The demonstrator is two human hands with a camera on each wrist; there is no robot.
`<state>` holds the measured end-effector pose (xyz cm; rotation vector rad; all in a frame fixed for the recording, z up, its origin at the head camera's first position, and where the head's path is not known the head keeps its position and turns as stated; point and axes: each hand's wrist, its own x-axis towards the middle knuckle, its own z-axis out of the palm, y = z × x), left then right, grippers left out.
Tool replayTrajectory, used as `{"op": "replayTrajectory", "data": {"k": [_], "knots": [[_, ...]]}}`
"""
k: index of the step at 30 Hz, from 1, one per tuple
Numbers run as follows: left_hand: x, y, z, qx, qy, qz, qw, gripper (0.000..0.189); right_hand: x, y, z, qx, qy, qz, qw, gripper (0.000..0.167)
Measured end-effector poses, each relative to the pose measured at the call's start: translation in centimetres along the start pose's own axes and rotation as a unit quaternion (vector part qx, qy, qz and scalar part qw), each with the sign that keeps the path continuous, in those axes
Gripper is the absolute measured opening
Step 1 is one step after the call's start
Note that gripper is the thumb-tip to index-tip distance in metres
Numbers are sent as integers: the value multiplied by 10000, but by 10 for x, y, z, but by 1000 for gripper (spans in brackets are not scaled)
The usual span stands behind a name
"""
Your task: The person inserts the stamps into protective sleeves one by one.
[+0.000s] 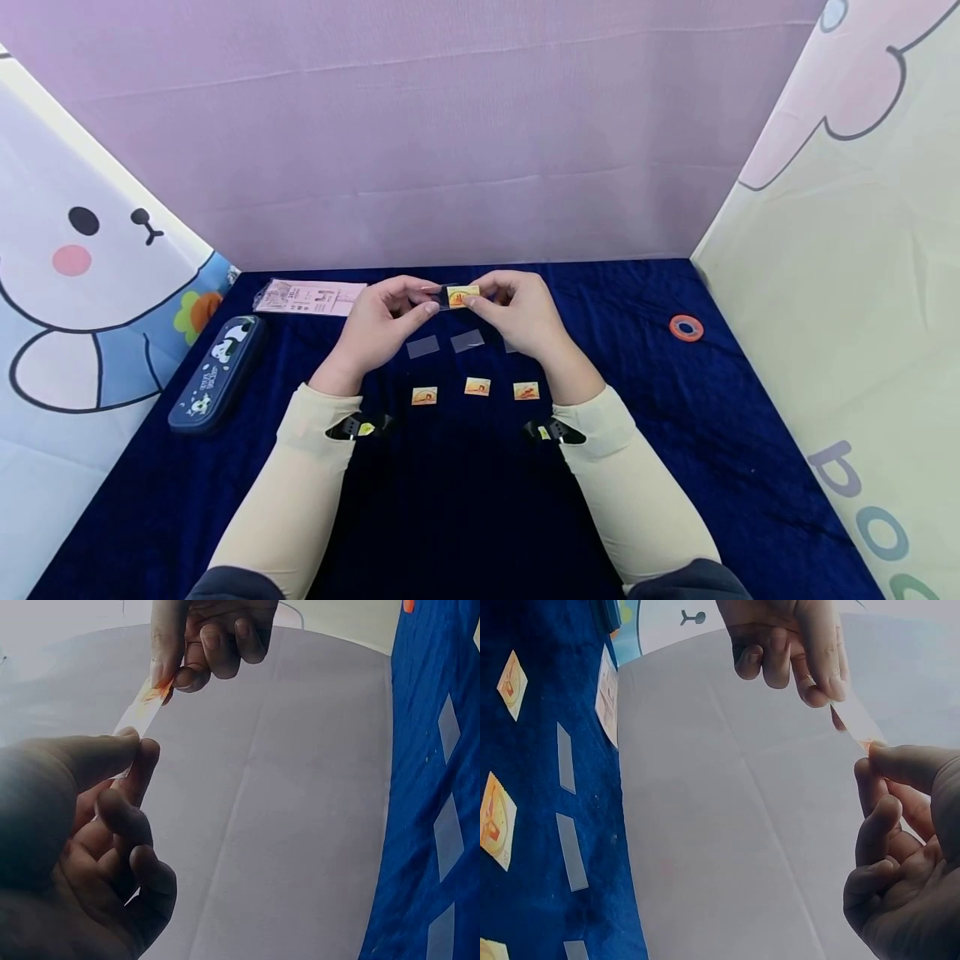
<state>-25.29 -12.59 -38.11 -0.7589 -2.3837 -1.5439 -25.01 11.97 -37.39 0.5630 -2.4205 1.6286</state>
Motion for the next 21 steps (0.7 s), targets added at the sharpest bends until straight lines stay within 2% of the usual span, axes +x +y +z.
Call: {"op": "replayTrajectory", "data": {"k": [4, 9, 17, 21], "knots": [[1, -2, 1, -228, 245, -203, 9992, 11, 0, 1, 0, 54, -13, 28, 10000, 12], [1, 0, 3, -261, 328, -300, 9987, 7, 1, 3, 2, 85, 53, -46, 9999, 12], [-3, 28, -2, -385, 351, -289, 9982, 7, 2, 2, 2, 66, 168, -122, 9998, 11], [-4, 31, -4, -524, 425, -215, 9975, 7, 0, -5, 0, 84, 232, -212, 9995, 9]]}}
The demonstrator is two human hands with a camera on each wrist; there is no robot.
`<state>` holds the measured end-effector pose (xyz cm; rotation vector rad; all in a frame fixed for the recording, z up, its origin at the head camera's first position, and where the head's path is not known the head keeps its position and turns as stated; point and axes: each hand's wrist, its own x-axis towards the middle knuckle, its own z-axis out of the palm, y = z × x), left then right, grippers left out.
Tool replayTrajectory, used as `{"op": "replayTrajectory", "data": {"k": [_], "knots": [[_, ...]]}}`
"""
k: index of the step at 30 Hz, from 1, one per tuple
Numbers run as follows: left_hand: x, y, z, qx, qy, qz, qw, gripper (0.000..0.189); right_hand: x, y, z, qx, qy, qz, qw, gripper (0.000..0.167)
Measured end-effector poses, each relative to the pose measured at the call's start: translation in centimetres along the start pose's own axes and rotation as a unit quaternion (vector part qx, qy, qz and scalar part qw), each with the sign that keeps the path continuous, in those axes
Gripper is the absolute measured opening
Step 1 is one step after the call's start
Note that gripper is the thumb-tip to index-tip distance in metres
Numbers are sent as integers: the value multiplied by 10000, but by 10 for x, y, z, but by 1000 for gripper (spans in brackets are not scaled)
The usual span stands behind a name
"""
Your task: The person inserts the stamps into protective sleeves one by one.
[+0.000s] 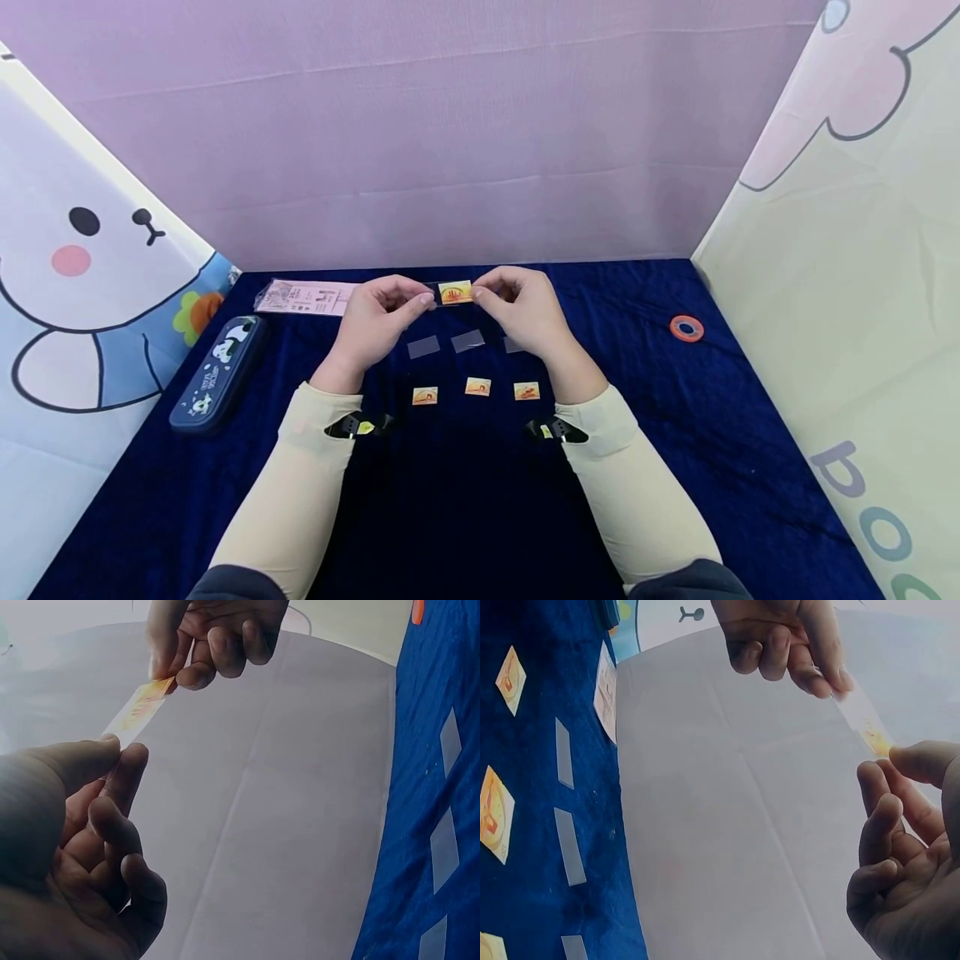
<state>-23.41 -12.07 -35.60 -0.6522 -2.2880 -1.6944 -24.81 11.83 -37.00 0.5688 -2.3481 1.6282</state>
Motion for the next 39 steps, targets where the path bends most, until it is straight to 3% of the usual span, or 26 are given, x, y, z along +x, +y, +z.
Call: {"op": "replayTrajectory", "data": {"k": [6, 14, 21, 26, 39], "knots": [[2, -10, 2, -50, -11, -21, 10000, 7, -5, -23, 0, 14, -168, -56, 9998, 9], [6, -34, 4, -71, -36, -122, 9999, 9, 0, 4, 5, 198, -92, 42, 9998, 8], [5, -34, 4, -249, -105, -78, 9996, 13, 0, 8, 5, 489, -27, 90, 9988, 9], [5, -33, 3, -87, -160, -98, 9998, 13, 0, 6, 6, 458, -55, 35, 9989, 8], [4, -32, 1, -7, -292, -245, 9993, 15, 0, 4, 3, 629, -460, 230, 9967, 14]]}}
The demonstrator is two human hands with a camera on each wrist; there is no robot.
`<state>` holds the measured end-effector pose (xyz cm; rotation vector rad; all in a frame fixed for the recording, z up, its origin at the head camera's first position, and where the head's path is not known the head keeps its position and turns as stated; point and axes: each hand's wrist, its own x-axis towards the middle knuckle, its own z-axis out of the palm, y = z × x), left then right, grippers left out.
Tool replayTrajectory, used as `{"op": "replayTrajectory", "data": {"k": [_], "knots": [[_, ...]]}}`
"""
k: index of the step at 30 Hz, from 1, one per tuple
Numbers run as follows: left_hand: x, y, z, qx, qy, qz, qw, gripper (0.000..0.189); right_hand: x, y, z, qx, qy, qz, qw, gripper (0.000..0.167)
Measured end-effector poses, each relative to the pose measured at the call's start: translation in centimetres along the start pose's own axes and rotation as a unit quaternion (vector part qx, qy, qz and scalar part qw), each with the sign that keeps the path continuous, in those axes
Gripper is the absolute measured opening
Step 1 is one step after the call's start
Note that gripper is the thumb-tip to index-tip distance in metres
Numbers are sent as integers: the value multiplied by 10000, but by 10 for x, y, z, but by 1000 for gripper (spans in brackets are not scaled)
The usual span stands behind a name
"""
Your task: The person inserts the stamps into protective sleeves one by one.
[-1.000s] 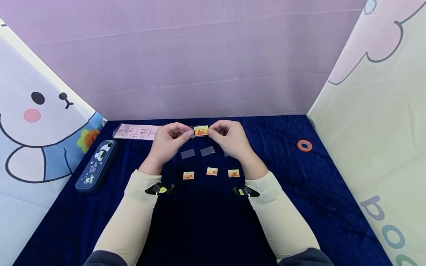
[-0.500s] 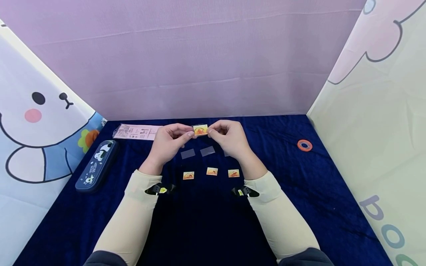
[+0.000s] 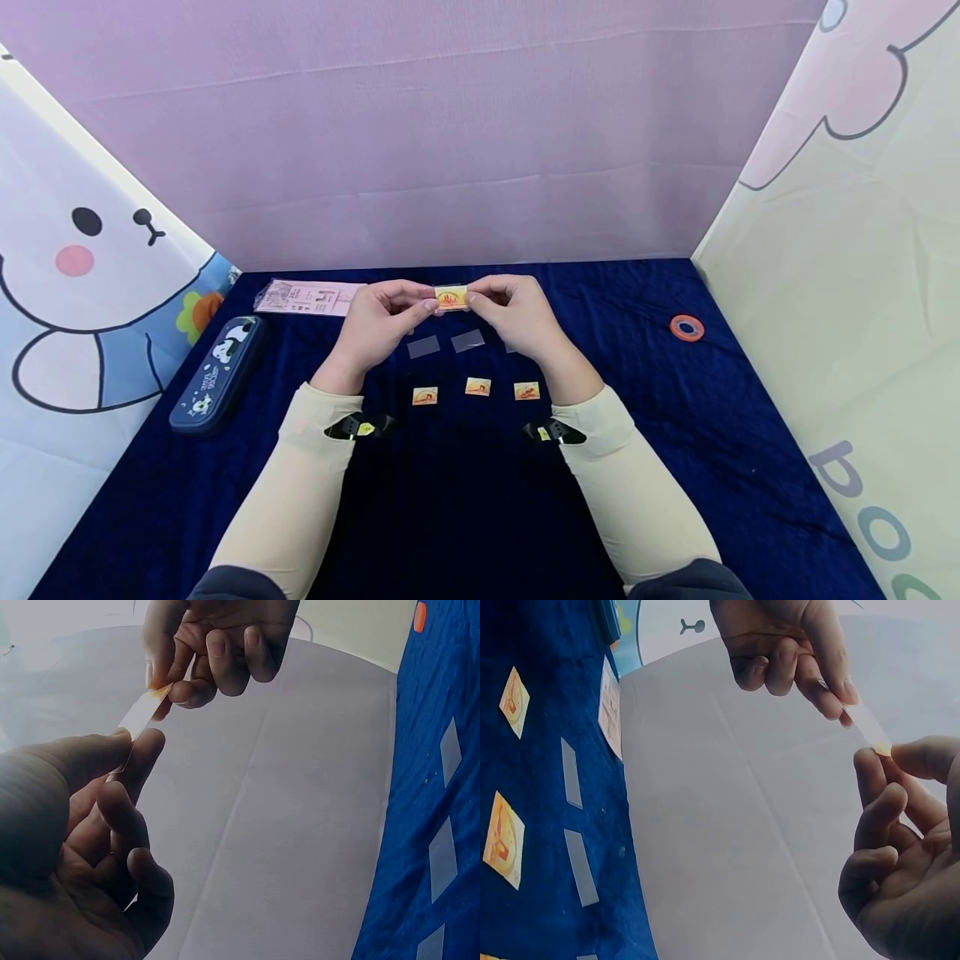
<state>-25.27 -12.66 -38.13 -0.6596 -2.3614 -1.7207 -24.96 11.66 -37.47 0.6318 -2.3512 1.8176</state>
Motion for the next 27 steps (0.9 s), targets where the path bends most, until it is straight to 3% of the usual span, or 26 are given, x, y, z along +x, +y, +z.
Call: {"op": "replayTrajectory", "data": {"k": [9, 18, 27], "knots": [[0, 1, -1, -13, -118, -148, 9998, 18, 1, 2, 0, -76, 0, -2, 10000, 13], [1, -1, -3, -124, 9, 175, 9998, 11, 1, 3, -2, 52, 87, -44, 9999, 12], [1, -1, -2, -145, 36, 177, 9997, 11, 1, 3, -3, 256, 1, -49, 9997, 14]]}}
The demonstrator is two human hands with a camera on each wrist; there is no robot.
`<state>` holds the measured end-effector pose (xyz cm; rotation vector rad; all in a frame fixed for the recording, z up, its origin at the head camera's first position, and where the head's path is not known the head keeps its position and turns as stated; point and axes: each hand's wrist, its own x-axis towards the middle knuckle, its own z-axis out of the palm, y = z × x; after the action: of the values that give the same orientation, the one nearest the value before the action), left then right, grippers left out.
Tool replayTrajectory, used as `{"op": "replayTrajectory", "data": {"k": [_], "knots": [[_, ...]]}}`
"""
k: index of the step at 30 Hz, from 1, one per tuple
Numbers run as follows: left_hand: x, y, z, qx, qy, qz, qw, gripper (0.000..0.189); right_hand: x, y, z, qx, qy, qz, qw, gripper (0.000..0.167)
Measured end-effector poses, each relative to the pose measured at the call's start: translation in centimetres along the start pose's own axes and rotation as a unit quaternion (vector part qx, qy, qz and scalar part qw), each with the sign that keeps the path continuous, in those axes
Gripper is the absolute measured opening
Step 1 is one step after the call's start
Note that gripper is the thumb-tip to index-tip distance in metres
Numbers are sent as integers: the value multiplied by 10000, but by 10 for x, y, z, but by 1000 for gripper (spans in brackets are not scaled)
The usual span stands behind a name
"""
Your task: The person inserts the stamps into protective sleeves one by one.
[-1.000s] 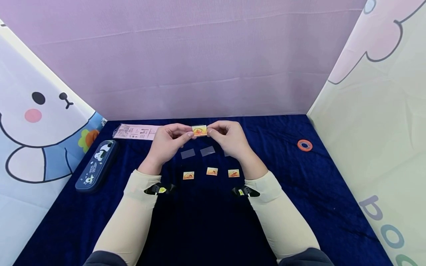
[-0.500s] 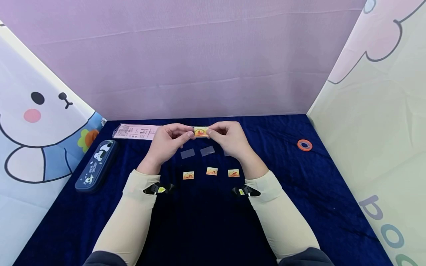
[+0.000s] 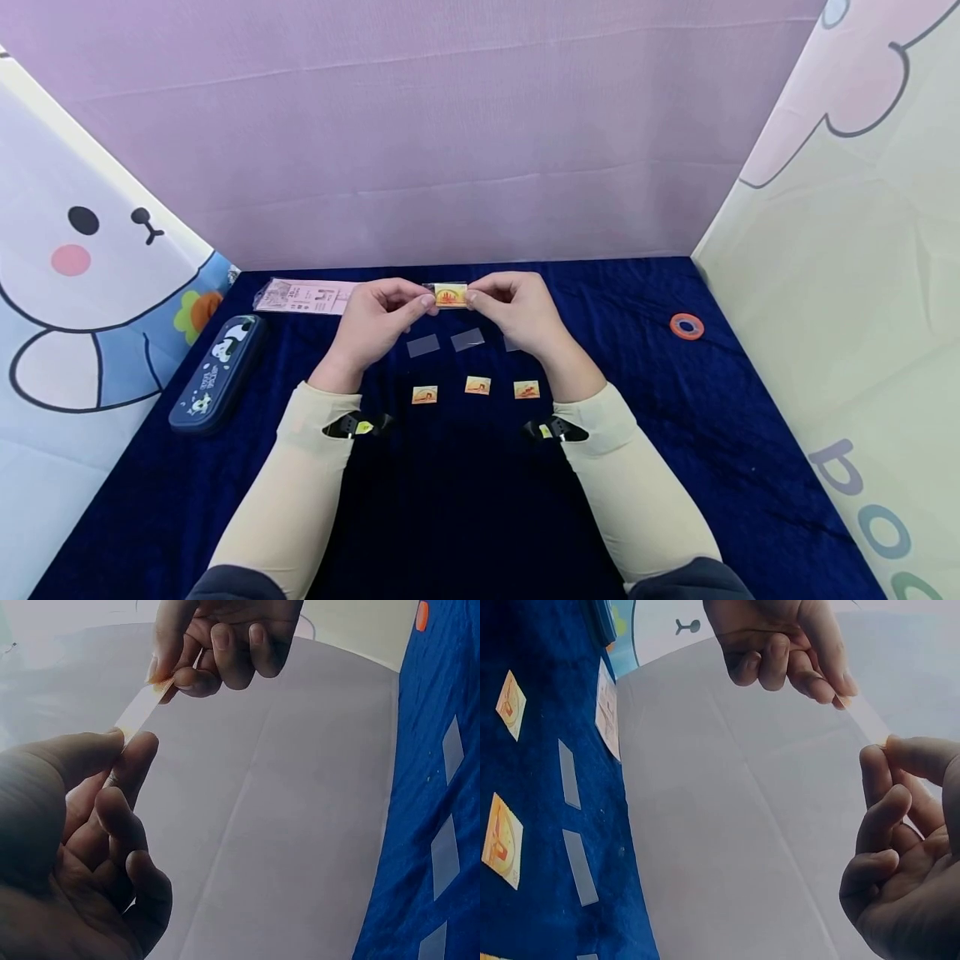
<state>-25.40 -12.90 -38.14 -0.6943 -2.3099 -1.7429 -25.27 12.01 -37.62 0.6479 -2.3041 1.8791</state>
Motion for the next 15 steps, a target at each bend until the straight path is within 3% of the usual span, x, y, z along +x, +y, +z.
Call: {"op": "replayTrajectory", "data": {"k": [15], "knots": [[0, 1, 0, 27, -33, -182, 9998, 11, 0, 1, 0, -211, -79, -57, 9997, 8]]}}
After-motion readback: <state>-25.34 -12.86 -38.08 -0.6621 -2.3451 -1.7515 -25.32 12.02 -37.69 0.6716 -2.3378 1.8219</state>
